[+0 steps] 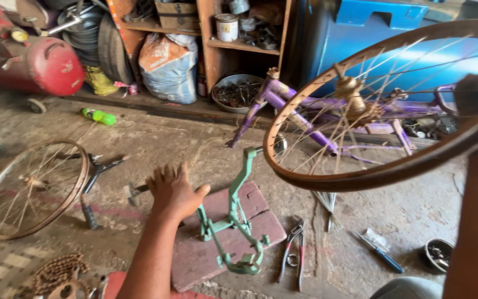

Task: The person uses pliers to adjust the spokes of a bicycle wheel mounted on a truing stand. They then remove the wheel, place it on the floor, and mount a second wheel onto the stand, securing it with the knobs.

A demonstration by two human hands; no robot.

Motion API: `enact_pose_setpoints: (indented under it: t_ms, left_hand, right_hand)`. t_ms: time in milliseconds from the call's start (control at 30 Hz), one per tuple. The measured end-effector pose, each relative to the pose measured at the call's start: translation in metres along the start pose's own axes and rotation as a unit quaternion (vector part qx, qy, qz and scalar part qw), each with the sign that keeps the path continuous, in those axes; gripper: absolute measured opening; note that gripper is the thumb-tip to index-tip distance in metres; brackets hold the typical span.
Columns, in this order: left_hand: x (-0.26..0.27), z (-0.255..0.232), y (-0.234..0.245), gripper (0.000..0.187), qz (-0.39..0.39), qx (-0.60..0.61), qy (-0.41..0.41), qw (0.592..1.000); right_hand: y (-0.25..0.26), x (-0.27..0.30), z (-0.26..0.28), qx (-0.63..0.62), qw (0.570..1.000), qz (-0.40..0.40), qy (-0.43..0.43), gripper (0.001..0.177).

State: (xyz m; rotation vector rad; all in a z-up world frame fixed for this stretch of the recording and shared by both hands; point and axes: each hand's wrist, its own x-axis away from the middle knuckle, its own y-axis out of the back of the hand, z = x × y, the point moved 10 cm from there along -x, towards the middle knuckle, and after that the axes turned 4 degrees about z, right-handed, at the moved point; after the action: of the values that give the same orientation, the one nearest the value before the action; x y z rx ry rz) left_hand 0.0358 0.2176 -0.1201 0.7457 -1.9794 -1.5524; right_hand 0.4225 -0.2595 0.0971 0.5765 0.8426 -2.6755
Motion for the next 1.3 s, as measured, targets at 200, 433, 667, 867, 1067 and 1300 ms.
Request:
enact_pose_setpoints:
  t_ms: [200, 433, 667, 867, 1067, 1300]
  left_hand:
    - [0.012, -0.006, -0.001, 0.096, 0.048, -0.072, 0.031, 0.996]
    - [0.017, -0.006, 0.002, 0.093, 0.055, -0.077, 0.031, 0.995]
    - [0.019, -0.001, 0.001, 0.099, 0.043, -0.042, 0.020, 0.998]
    - [0.021, -0.007, 0.001, 0.101, 0.050, -0.029, 0.026, 0.998]
    - [0.028, -0.009, 0.009, 0.098, 0.043, -0.029, 0.017, 0.999]
    - [0.031, -0.010, 0.011, 0.096, 0.061, -0.012, 0.008, 0.998]
  right_hand:
    - [-0.010, 0.022, 0.022, 0.105, 0.994, -0.034, 0.004, 0.016]
    - [-0.041, 0.107, -0.004, 0.391, 0.915, -0.024, -0.100, 0.028]
    - [-0.060, 0.161, -0.156, 0.648, 0.694, 0.201, -0.242, 0.043]
    - [-0.057, 0.225, -0.254, 0.605, 0.675, 0.313, -0.284, 0.042]
    - [-0.052, 0.245, -0.333, 0.632, 0.621, 0.404, -0.229, 0.036]
    - [0.022, 0.324, -0.443, 0.615, 0.511, 0.561, -0.215, 0.035]
